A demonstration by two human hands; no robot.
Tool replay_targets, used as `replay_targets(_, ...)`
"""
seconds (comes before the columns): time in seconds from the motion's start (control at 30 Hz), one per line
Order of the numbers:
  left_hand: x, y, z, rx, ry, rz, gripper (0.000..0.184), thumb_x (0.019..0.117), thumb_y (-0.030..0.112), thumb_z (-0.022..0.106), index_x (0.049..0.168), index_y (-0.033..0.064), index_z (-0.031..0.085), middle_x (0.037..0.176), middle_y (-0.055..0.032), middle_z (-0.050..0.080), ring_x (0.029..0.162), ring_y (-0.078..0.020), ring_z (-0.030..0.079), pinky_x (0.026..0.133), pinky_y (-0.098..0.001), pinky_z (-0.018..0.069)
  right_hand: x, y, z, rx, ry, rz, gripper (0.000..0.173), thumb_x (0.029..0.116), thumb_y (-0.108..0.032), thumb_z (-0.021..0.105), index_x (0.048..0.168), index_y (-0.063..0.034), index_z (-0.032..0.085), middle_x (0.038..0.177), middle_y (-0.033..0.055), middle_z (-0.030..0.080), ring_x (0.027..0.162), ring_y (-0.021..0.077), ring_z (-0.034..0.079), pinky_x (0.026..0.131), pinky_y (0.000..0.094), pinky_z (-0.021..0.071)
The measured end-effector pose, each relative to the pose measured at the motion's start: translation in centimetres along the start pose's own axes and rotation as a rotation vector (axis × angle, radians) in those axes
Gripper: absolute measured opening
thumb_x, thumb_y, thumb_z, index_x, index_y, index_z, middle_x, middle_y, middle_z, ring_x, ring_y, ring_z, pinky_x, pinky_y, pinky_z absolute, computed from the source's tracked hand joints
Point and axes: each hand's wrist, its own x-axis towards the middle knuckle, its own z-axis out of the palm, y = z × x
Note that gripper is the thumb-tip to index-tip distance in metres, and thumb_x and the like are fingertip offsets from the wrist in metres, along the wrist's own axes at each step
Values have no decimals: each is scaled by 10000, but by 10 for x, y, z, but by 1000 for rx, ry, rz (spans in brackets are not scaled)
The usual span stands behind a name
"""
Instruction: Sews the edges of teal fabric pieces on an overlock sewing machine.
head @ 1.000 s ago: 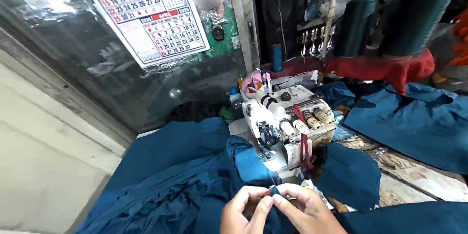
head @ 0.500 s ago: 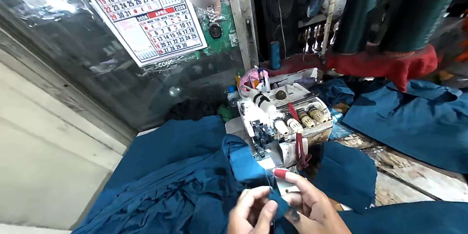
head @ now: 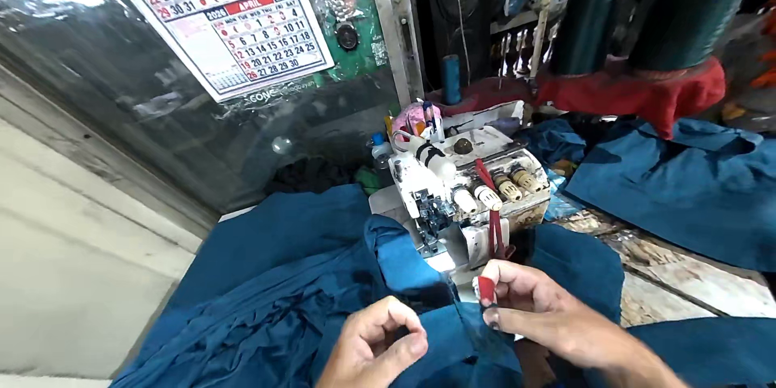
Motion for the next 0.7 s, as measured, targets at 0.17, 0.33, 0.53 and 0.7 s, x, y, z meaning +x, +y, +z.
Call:
replay_targets(0.17, 12, 15, -42, 395, -319, -299, 180, 995, 282, 678, 1027, 123, 756, 850, 10, 717, 702, -81, 652, 626, -249, 556, 15, -29, -15, -460, -264, 307, 188, 1009, -271, 654, 1152, -154, 686, 1020, -1, 715, 801, 109, 681, 670, 297, 587)
replay_targets(0.33, 5, 32, -39, 290, -356, -310, 384, 863, 315, 836, 1168, 136, 686, 1013, -12, 739, 869, -126, 712, 738, -310, 618, -2, -13, 1, -755, -142, 38, 420, 799, -425, 864, 1055, -163, 660, 1000, -20, 663, 948, 94, 634, 824, 330, 562)
replay_targets(0.53, -7, 6, -14, 484, -108, -143, 198, 913, 247, 790, 1050, 155, 681, 1003, 41, 715, 917, -88, 688, 799, -299, 602, -12, 20, 6, -369, 133, -241, 127, 897, -176, 809, 973, -78, 779, 991, 57, 770, 948, 183, 737, 862, 366, 631)
replay_targets(0.7, -9, 6, -8, 584, 6, -98, 190, 1019, 316, 651, 998, 141, 720, 876, 42, 711, 780, -71, 672, 696, -281, 582, -9, 31, 10, -307, 207, -245, 105, 903, -163, 794, 886, -66, 755, 920, 66, 759, 878, 170, 729, 783, 347, 623)
